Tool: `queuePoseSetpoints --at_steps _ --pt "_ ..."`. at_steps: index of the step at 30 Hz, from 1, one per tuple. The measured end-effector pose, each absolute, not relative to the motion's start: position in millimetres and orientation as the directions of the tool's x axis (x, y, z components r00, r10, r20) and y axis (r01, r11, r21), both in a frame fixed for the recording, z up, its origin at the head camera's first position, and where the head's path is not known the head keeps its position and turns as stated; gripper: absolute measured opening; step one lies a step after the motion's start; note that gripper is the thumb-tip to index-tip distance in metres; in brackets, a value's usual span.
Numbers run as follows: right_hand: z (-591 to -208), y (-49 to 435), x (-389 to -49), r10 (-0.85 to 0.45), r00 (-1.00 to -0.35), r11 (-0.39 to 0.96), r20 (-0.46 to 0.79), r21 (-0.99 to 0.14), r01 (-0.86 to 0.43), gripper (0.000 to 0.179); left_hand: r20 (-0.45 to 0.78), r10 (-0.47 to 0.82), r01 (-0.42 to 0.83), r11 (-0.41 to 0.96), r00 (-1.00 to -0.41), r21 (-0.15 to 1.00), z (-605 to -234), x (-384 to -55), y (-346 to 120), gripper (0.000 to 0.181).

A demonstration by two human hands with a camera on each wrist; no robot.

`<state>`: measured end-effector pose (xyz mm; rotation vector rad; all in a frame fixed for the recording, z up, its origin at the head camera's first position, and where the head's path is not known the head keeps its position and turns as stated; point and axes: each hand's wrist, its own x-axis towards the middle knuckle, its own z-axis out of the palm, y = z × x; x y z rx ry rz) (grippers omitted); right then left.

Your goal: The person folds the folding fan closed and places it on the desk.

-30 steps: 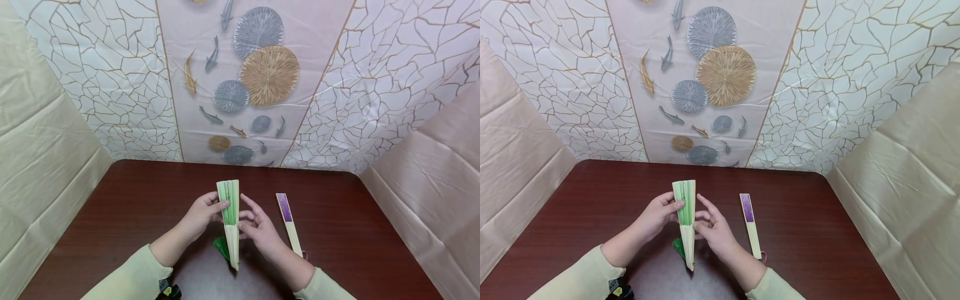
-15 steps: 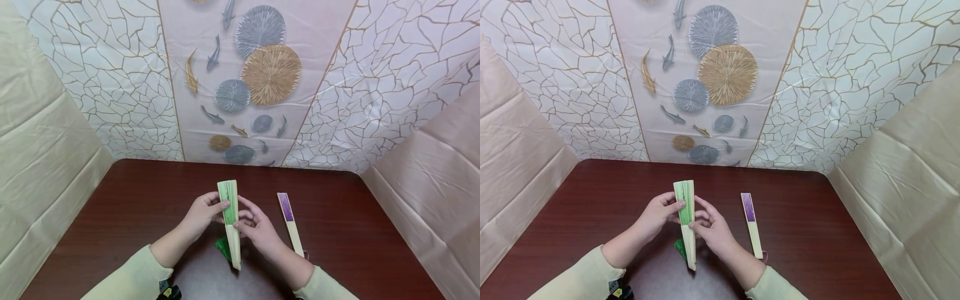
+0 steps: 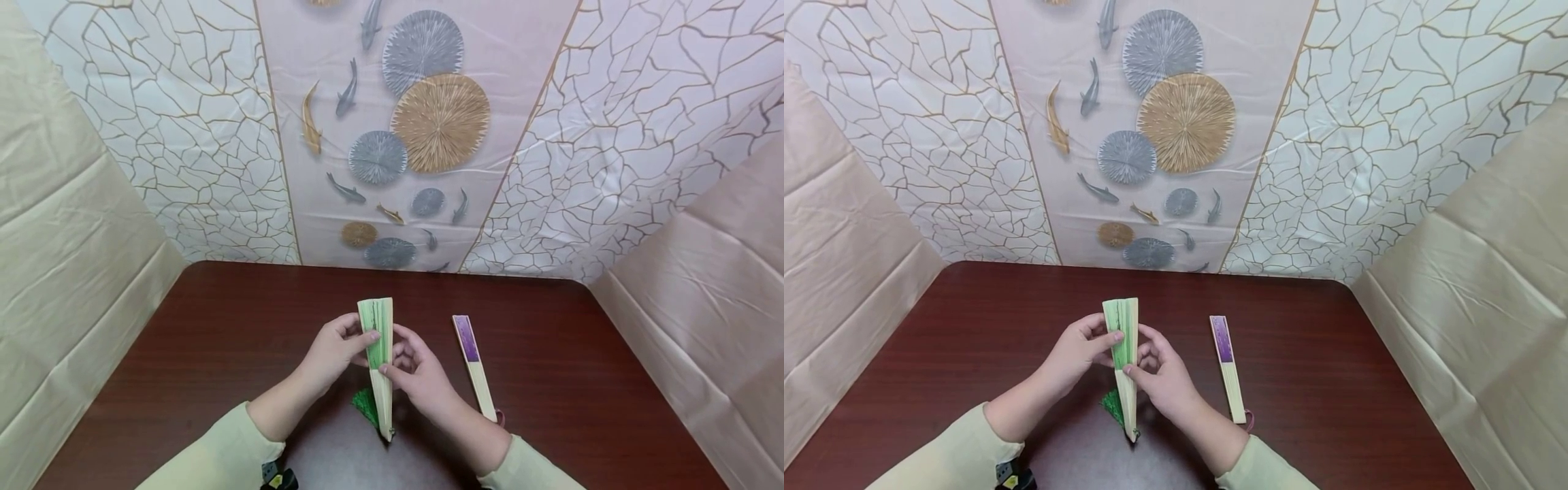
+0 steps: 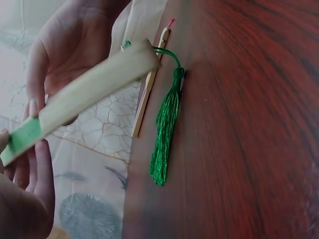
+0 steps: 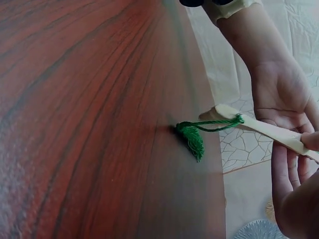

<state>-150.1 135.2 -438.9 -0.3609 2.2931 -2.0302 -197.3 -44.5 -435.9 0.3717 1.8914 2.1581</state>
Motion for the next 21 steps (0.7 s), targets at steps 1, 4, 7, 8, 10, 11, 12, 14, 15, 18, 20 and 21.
queuePoseSetpoints --at_steps 1,4,7,8,10,11,12,14,15,18,20,21 --pt "-439.1 135.0 -150.0 -0.210 -0.971 0.122 0.113 -0.983 -0.140 0.065 0.033 0.345 -0.008 -0.118 -0.938 0.993 -435.2 -196.7 -43.8 0.035" --pt "-440.1 134.5 -150.1 -0.204 -0.971 0.168 0.125 -0.973 -0.160 0.064 0.047 0.332 0.015 -0.099 -0.942 0.995 -432.5 -194.4 -41.2 0.038" --pt "-440.8 133.8 -150.4 -0.193 -0.972 0.205 0.134 -0.963 -0.173 0.063 0.042 0.310 0.018 -0.079 -0.950 0.997 -430.8 -192.7 -39.5 0.035" --pt "-441.0 133.7 -150.3 -0.187 -0.973 0.215 0.135 -0.961 -0.174 0.062 0.040 0.304 0.019 -0.072 -0.952 0.997 -430.3 -192.2 -39.0 0.034" --pt "-441.5 133.5 -150.2 -0.179 -0.975 0.229 0.134 -0.958 -0.174 0.061 0.030 0.297 0.013 -0.060 -0.954 0.998 -429.6 -191.1 -38.6 0.032" --pt "-441.5 133.4 -150.0 -0.176 -0.975 0.231 0.135 -0.957 -0.174 0.061 0.025 0.294 0.009 -0.056 -0.955 0.998 -429.4 -190.6 -38.5 0.031" --pt "-441.6 133.5 -149.9 -0.174 -0.975 0.236 0.135 -0.956 -0.175 0.060 0.021 0.293 0.006 -0.052 -0.956 0.999 -429.2 -190.2 -38.5 0.031" --pt "-441.8 133.6 -149.7 -0.173 -0.975 0.246 0.139 -0.953 -0.179 0.060 0.015 0.293 0.000 -0.049 -0.956 0.999 -428.8 -189.7 -38.6 0.031" --pt "-441.7 133.6 -149.6 -0.173 -0.975 0.249 0.140 -0.951 -0.180 0.060 0.013 0.293 -0.001 -0.048 -0.956 0.999 -428.6 -189.5 -38.7 0.031" --pt "-441.5 133.4 -149.1 -0.172 -0.975 0.265 0.144 -0.946 -0.186 0.060 0.010 0.297 -0.004 -0.046 -0.955 0.999 -428.5 -189.7 -38.9 0.032" --pt "-440.9 133.1 -148.7 -0.173 -0.974 0.277 0.147 -0.942 -0.191 0.060 0.001 0.296 -0.012 -0.042 -0.955 0.999 -427.9 -189.6 -39.1 0.032" --pt "-441.0 132.9 -148.5 -0.170 -0.974 0.283 0.146 -0.940 -0.190 0.060 -0.003 0.296 -0.014 -0.038 -0.955 0.999 -428.0 -189.8 -39.1 0.032"
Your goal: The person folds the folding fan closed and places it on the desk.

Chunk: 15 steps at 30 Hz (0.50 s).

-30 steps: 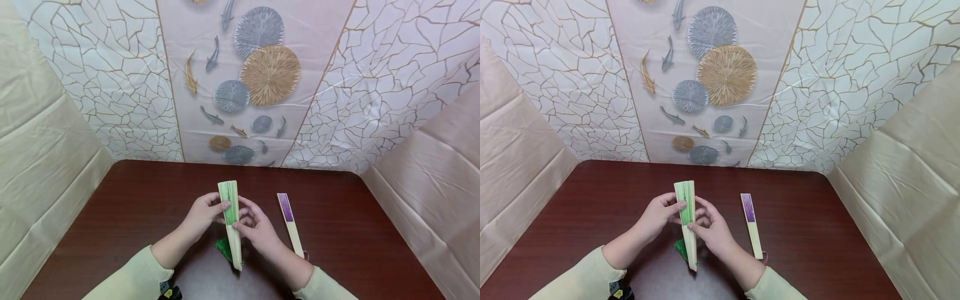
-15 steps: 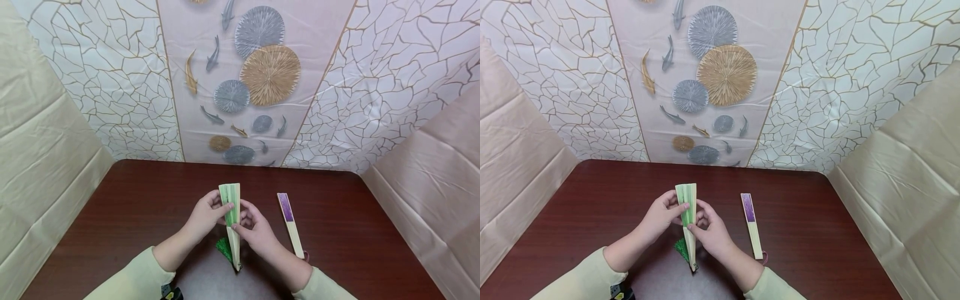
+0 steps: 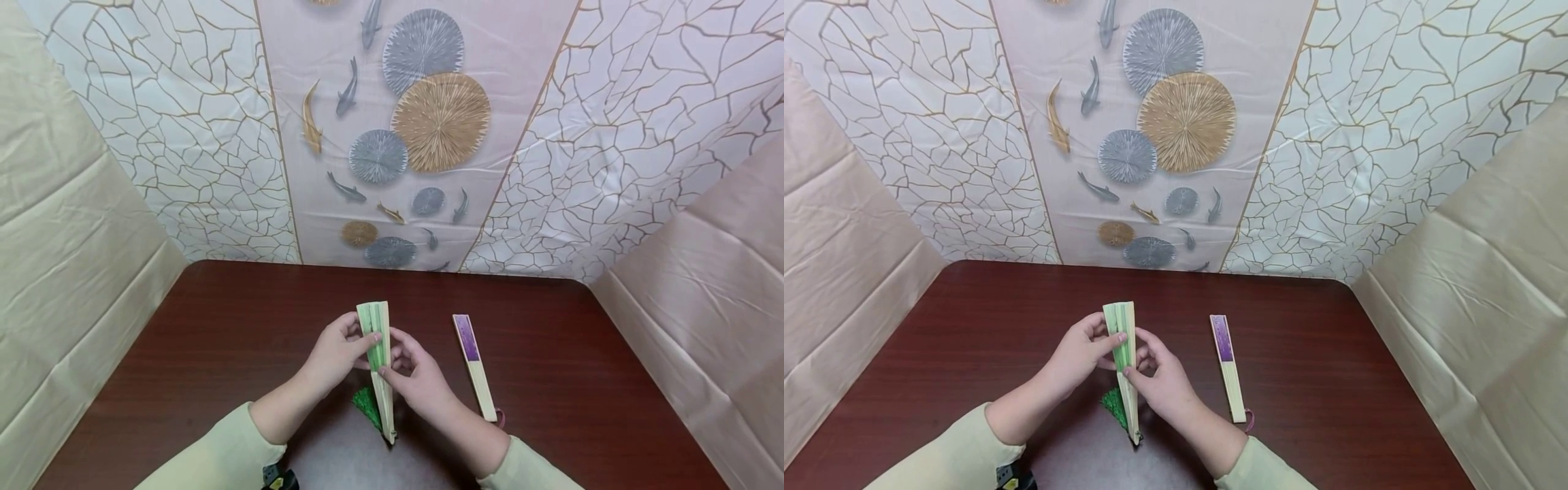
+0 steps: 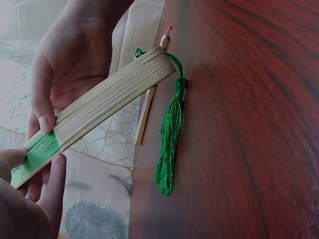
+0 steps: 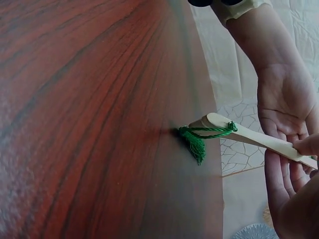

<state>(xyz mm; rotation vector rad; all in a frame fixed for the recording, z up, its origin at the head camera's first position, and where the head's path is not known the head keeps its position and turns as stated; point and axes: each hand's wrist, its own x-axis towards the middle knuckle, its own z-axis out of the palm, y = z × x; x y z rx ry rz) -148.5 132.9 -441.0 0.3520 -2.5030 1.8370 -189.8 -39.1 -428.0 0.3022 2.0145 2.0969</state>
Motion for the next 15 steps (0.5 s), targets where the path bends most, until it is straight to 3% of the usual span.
queuePoseSetpoints --at_steps 15 --pt "-442.4 139.0 -149.6 -0.204 -0.965 0.326 0.166 -0.918 -0.226 0.052 0.008 0.319 -0.041 -0.147 -0.948 0.988 -430.2 -191.1 -42.6 0.032"
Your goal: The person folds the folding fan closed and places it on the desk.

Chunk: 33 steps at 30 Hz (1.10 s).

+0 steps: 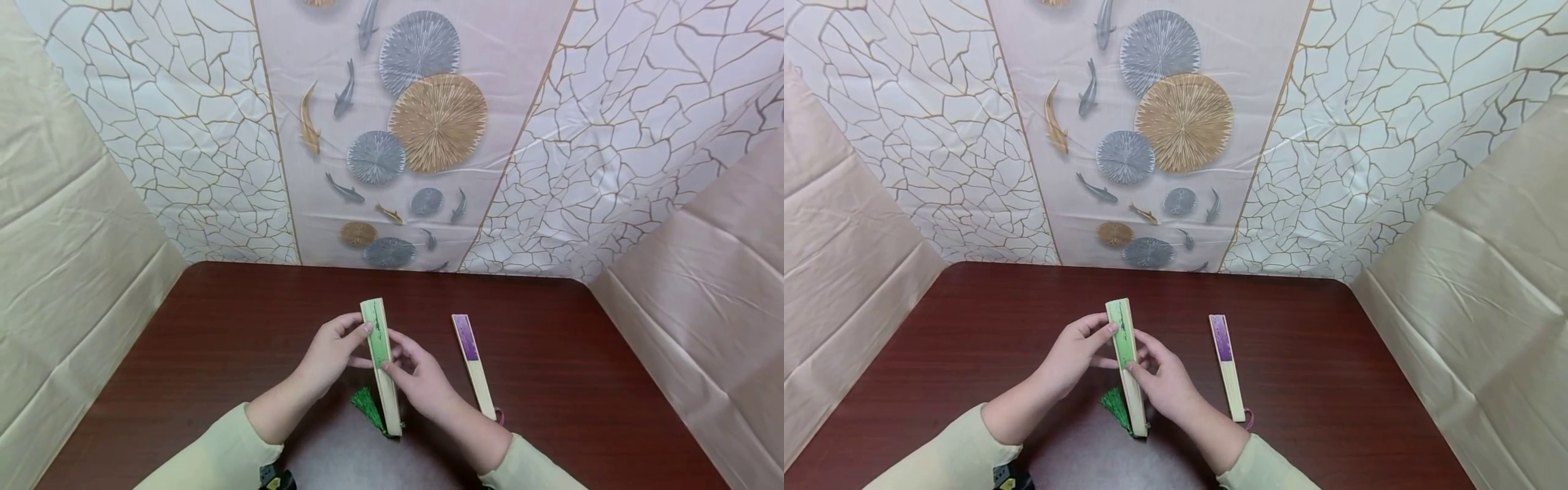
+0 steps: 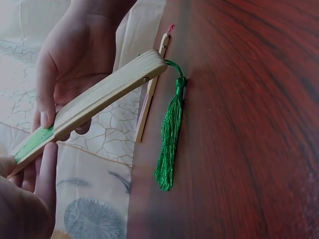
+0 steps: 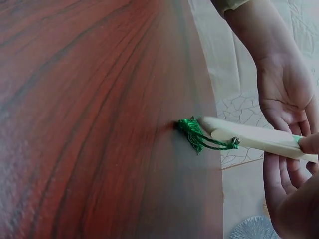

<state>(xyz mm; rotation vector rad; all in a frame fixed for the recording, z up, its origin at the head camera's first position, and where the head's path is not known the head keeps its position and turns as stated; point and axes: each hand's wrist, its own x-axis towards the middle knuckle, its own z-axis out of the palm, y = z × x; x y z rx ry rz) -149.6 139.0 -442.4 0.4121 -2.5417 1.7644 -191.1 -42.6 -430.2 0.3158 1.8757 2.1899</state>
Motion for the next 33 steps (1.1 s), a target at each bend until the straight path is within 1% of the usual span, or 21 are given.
queuePoseSetpoints --at_steps 7,13,16,20,23,28,33 --pt "-442.6 141.3 -149.0 -0.260 -0.962 0.272 0.079 -0.950 -0.152 0.052 -0.029 0.264 -0.074 -0.163 -0.964 0.984 -429.0 -194.7 -42.2 0.028" --pt "-441.4 144.4 -144.7 -0.338 -0.939 0.210 0.066 -0.967 -0.144 0.056 -0.026 0.228 -0.068 -0.178 -0.973 0.982 -426.7 -199.2 -41.4 0.026" --pt "-441.3 145.8 -144.1 -0.346 -0.936 0.203 0.065 -0.969 -0.143 0.056 -0.005 0.230 -0.047 -0.177 -0.973 0.983 -426.3 -200.8 -41.3 0.031" --pt "-441.2 147.1 -143.9 -0.349 -0.936 0.195 0.053 -0.972 -0.128 0.056 0.040 0.224 0.000 -0.174 -0.974 0.985 -427.5 -203.2 -41.2 0.044" --pt "-441.8 148.4 -144.1 -0.347 -0.937 0.188 0.045 -0.975 -0.117 0.056 0.064 0.219 0.025 -0.174 -0.974 0.984 -428.8 -205.7 -40.2 0.051" --pt "-444.3 151.0 -145.6 -0.331 -0.943 0.182 0.041 -0.978 -0.106 0.063 0.073 0.219 0.035 -0.170 -0.973 0.985 -431.8 -212.9 -34.8 0.051" --pt "-447.8 154.0 -144.4 -0.334 -0.942 0.188 0.022 -0.978 -0.089 0.072 0.042 0.211 0.013 -0.135 -0.977 0.991 -436.1 -221.2 -29.1 0.050"
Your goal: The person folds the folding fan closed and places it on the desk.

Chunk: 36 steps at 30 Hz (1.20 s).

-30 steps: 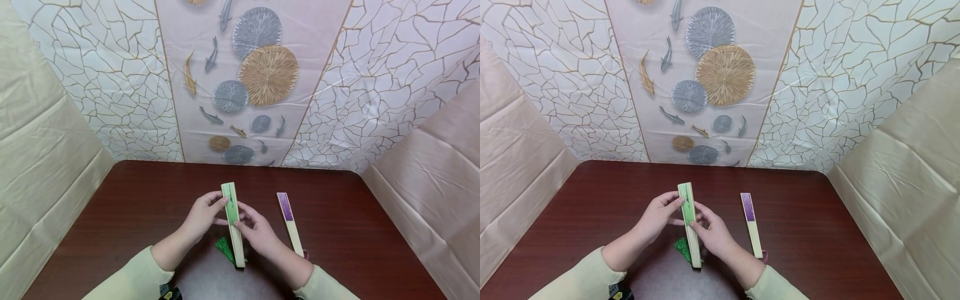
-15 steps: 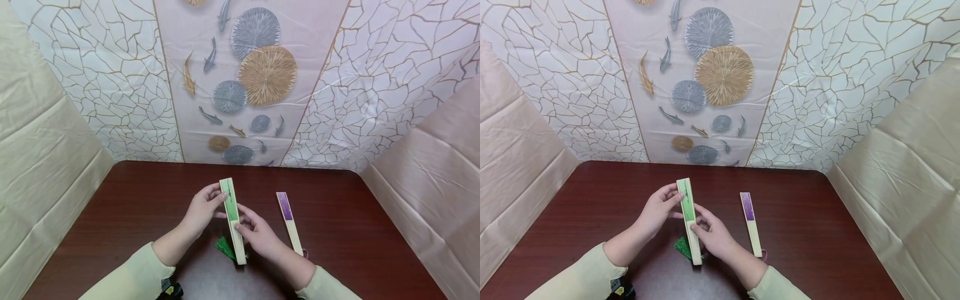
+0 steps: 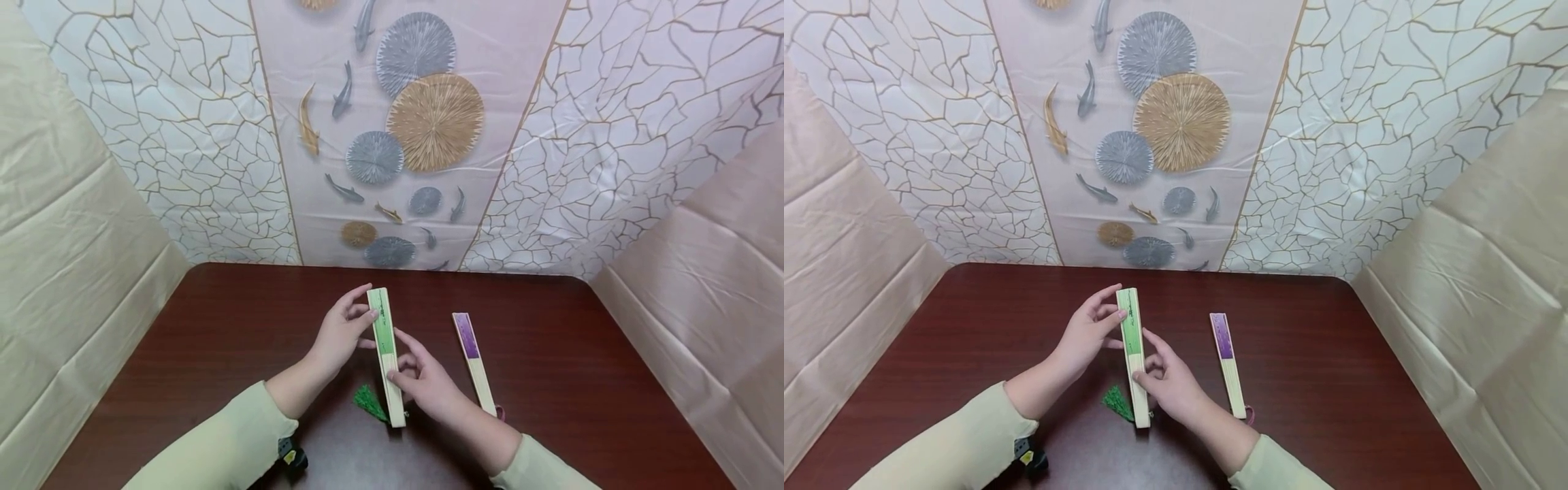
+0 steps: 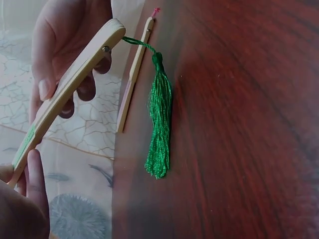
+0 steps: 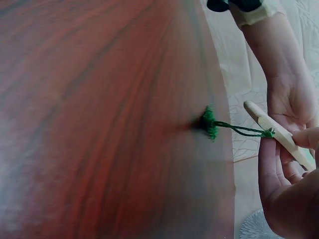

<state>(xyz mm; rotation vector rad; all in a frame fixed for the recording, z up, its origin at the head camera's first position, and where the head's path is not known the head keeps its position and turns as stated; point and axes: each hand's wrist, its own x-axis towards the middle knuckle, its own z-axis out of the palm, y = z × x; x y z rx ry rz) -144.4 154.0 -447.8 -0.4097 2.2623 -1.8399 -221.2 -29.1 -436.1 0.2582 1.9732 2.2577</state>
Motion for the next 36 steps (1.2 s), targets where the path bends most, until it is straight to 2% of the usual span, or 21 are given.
queuePoseSetpoints --at_steps 6,13,20,29,36 --pt "-452.0 158.3 -139.6 -0.316 -0.948 0.232 -0.020 -0.971 -0.057 0.077 -0.024 0.199 -0.045 -0.101 -0.980 0.994 -443.5 -232.6 -19.4 0.051" --pt "-459.4 161.8 -133.6 -0.286 -0.951 0.298 -0.114 -0.954 0.025 0.075 -0.124 0.202 -0.138 -0.058 -0.972 0.989 -460.6 -246.4 -10.7 0.053" --pt "-467.8 161.1 -131.9 -0.299 -0.929 0.224 -0.218 -0.962 0.154 0.077 -0.223 0.255 -0.219 0.046 -0.941 0.975 -473.3 -258.3 -6.4 0.054" --pt "-463.9 160.4 -133.9 -0.274 -0.909 0.248 -0.315 -0.936 0.250 0.074 -0.329 0.301 -0.271 0.217 -0.895 0.938 -481.4 -271.5 -2.4 0.058" --pt "-463.1 159.9 -135.0 -0.253 -0.909 0.263 -0.331 -0.928 0.265 0.074 -0.362 0.357 -0.241 0.342 -0.861 0.908 -474.0 -278.2 -4.8 0.060"
